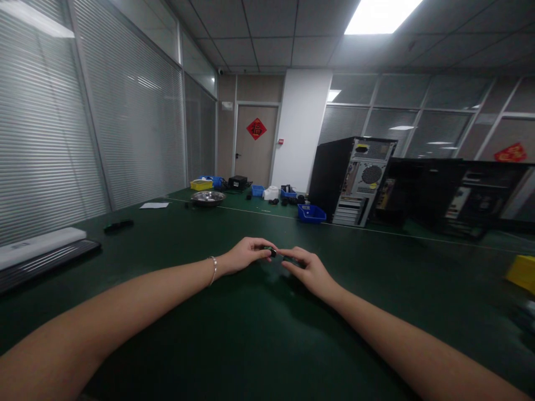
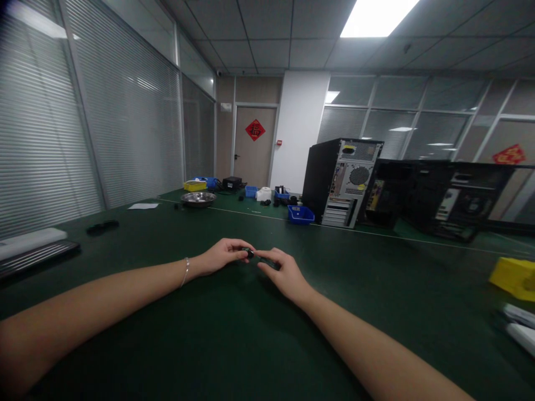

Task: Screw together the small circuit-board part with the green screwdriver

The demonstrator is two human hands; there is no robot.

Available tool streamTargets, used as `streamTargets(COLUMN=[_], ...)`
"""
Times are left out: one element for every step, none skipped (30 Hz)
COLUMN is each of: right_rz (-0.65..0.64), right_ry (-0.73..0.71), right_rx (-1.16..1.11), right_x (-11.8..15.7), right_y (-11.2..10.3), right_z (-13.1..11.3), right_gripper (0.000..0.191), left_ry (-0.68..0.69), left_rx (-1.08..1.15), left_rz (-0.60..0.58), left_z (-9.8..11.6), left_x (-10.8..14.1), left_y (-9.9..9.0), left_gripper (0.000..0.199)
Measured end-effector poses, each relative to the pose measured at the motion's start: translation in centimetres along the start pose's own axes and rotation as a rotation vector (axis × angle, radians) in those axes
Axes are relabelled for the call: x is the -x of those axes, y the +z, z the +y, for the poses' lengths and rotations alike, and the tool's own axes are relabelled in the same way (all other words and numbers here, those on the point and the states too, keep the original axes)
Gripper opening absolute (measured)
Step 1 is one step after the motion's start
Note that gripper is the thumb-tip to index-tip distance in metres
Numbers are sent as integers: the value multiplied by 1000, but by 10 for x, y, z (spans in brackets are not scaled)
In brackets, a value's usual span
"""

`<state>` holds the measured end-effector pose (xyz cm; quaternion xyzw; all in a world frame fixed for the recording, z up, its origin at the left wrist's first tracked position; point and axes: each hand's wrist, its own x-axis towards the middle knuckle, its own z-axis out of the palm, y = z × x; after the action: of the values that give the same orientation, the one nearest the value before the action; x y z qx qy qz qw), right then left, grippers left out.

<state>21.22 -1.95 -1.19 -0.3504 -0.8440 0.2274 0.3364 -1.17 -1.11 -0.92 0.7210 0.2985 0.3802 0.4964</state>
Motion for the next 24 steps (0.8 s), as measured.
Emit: streamTargets(right_rz=[2,3,7,13,21,28,33,38,43,48,56,67,80,93,101,106,106,104,100,98,99,99,98,97], right_ry=[2,5,8,12,14,14,14,12,10,9,9,8,6,2,-3,-9,-14,-18,-22,-27,-31,-32,-32,-29], right_rx=[-3,-6,-8,-9,-9,-9,-9,-8,-8,-7,-5,-3,-1,1,3,6,9,14,20,25,29,30,32,33], right_x=[0,0,0,0,0,0,0,0,0,0,0,1,1,1,1,2,2,2,2,2,2,2,2,1], right_y=[0,0,0,0,1,1,1,2,2,2,2,2,2,2,2,2,2,3,3,3,3,3,3,3], right_z=[-1,-1,-2,-2,-2,-1,0,0,1,1,1,1,0,0,-1,-2,-2,-3,-3,-3,-2,-2,-2,-2], right_gripper=[29,29,29,30,30,30,31,31,31,31,30,30,30,30,30,29,29,29,29,29,30,30,30,30], left_ry=[-8,-16,-25,-32,-34,-33,-30,-24,-19,-18,-21,-26,-32,-37,-41,-42,-45,-51,-60,-71,-83,-92,-95,-93], left_rx=[30,63,96,129,159,180,190,192,191,190,193,205,226,256,289,326,365,403,434,454,463,461,450,432], left_rz=[7,22,44,68,89,104,114,124,134,144,156,165,170,170,168,165,161,160,163,172,182,191,197,199], left_z=[-1,-3,-5,-7,-9,-10,-10,-10,-9,-8,-7,-6,-5,-4,-4,-4,-4,-5,-7,-8,-9,-11,-11,-12], left_x=[-1,-1,-2,-3,-4,-4,-5,-5,-5,-5,-5,-4,-4,-3,-3,-3,-4,-4,-5,-5,-6,-6,-7,-7], left_y=[0,1,1,0,0,0,-1,-2,-2,-3,-3,-4,-4,-4,-4,-4,-4,-4,-3,-3,-3,-3,-3,-3], left_gripper=[30,31,32,32,32,32,33,33,32,32,31,29,26,24,21,20,20,21,23,25,27,28,28,29])
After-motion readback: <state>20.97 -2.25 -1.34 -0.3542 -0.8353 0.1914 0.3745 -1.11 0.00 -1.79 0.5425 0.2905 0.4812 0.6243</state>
